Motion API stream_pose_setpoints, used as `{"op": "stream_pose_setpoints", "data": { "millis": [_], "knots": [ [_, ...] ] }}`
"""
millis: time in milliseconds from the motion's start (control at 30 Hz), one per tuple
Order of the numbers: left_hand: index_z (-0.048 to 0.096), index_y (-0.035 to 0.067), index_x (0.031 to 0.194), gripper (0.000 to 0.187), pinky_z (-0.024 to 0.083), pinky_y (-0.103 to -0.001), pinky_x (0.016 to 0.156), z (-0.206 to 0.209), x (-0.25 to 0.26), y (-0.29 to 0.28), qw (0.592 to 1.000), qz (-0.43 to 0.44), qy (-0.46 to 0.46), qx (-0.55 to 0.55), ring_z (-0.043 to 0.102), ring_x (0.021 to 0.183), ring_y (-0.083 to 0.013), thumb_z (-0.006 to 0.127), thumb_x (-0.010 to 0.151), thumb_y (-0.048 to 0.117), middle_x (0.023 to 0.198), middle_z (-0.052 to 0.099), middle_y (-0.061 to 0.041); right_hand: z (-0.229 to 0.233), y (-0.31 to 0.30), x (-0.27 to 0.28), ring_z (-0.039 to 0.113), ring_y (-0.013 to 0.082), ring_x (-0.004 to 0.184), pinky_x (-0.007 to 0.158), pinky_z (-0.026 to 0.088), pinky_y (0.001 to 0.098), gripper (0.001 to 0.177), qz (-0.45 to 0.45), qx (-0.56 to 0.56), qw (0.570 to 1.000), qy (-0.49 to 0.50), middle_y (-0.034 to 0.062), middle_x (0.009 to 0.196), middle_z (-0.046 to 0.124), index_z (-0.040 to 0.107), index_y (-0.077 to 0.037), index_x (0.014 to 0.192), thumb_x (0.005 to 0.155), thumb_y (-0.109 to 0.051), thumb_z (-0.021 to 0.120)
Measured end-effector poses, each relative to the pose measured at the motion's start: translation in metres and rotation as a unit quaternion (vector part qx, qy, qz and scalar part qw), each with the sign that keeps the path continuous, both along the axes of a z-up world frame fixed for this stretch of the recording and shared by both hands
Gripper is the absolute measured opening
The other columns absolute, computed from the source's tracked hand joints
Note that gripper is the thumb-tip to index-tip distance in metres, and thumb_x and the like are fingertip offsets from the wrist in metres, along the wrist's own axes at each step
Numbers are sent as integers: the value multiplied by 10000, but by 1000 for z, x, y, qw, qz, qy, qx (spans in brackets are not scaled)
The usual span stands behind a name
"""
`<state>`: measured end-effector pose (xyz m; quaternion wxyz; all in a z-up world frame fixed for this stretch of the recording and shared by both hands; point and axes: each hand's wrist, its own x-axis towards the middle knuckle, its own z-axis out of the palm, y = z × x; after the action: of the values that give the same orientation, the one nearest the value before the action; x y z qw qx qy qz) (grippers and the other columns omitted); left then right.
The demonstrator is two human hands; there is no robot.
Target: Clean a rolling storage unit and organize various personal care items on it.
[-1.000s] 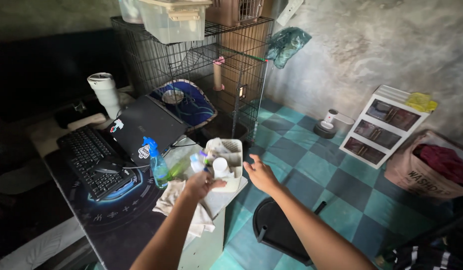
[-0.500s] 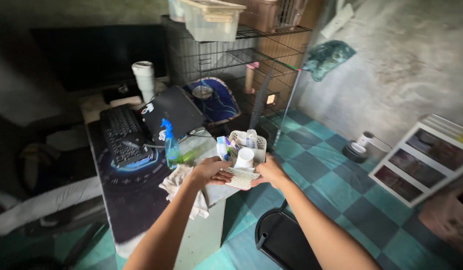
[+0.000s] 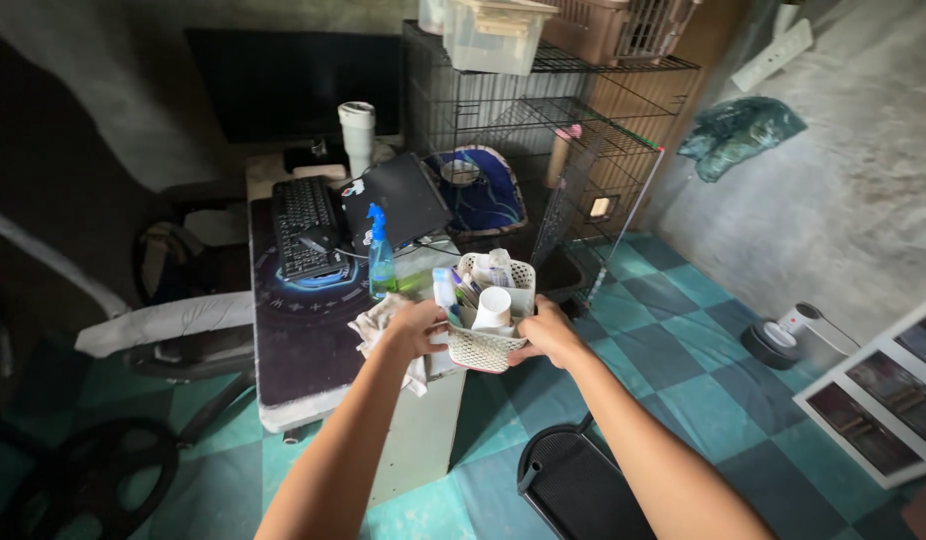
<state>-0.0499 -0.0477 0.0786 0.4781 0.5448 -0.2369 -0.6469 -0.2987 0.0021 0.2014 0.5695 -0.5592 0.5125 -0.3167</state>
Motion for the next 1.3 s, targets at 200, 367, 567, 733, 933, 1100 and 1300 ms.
{"op": "stream_pose_setpoints", "data": {
  "millis": [200, 367, 567, 733, 933, 1100, 1300],
  "knots": [
    [661, 115, 1244, 494, 543, -643, 968, 64, -15, 53, 992, -82, -88, 38, 616, 1184, -388, 766, 855, 401, 1285, 568, -152, 6, 15, 7, 743, 459, 971, 649, 627, 442, 678, 13, 13, 999, 27, 243, 1289, 623, 383, 12, 1440, 782, 119, 499],
    [582, 194, 1334, 528, 552, -681, 929, 42, -2, 70, 1000, -21, -6, 22, 561, 1268, -406, 643, 857, 412, 1323, 557, -126, 3, 27, 24, 745, 389, 966, 625, 633, 439, 641, 55, 3, 998, 21, 234, 1270, 648, 446, 33, 1421, 788, 111, 510],
    [605, 121, 1317, 465, 571, -654, 894, 33, 41, 114, 997, 59, -37, 44, 615, 1202, -414, 610, 937, 388, 1316, 578, -189, -5, 43, 56, 743, 438, 924, 605, 646, 440, 620, 113, 4, 993, 28, 231, 1247, 650, 432, 2, 1411, 805, 126, 479],
    [656, 109, 1284, 463, 562, -647, 893, 60, 68, 173, 993, 93, -56, 46, 610, 1200, -378, 614, 937, 412, 1348, 602, -176, -8, 52, 98, 751, 376, 909, 586, 629, 438, 575, 195, -4, 980, 24, 237, 1233, 658, 489, -10, 1396, 835, 110, 448],
    [641, 117, 1291, 545, 557, -605, 909, 63, 144, 245, 982, 185, 26, 18, 578, 1281, -385, 598, 930, 524, 1372, 592, -231, -1, 86, 181, 739, 331, 904, 584, 627, 430, 614, 275, -48, 960, 15, 193, 1246, 648, 468, -71, 1405, 824, 114, 402],
    [643, 67, 1282, 489, 629, -533, 888, 64, 207, 336, 967, 254, 0, -2, 676, 1153, -435, 668, 922, 397, 1371, 590, -250, 3, 134, 265, 752, 425, 855, 596, 622, 434, 608, 350, -22, 935, 44, 249, 1222, 659, 458, -33, 1401, 818, 141, 442],
    [657, 9, 1240, 509, 646, -529, 815, 39, 285, 461, 928, 370, -8, -27, 713, 1080, -413, 641, 911, 397, 1313, 651, -285, -33, 220, 379, 743, 360, 938, 598, 629, 473, 567, 427, -25, 904, 26, 193, 1236, 636, 483, -21, 1375, 826, 122, 507]
  ]
}}
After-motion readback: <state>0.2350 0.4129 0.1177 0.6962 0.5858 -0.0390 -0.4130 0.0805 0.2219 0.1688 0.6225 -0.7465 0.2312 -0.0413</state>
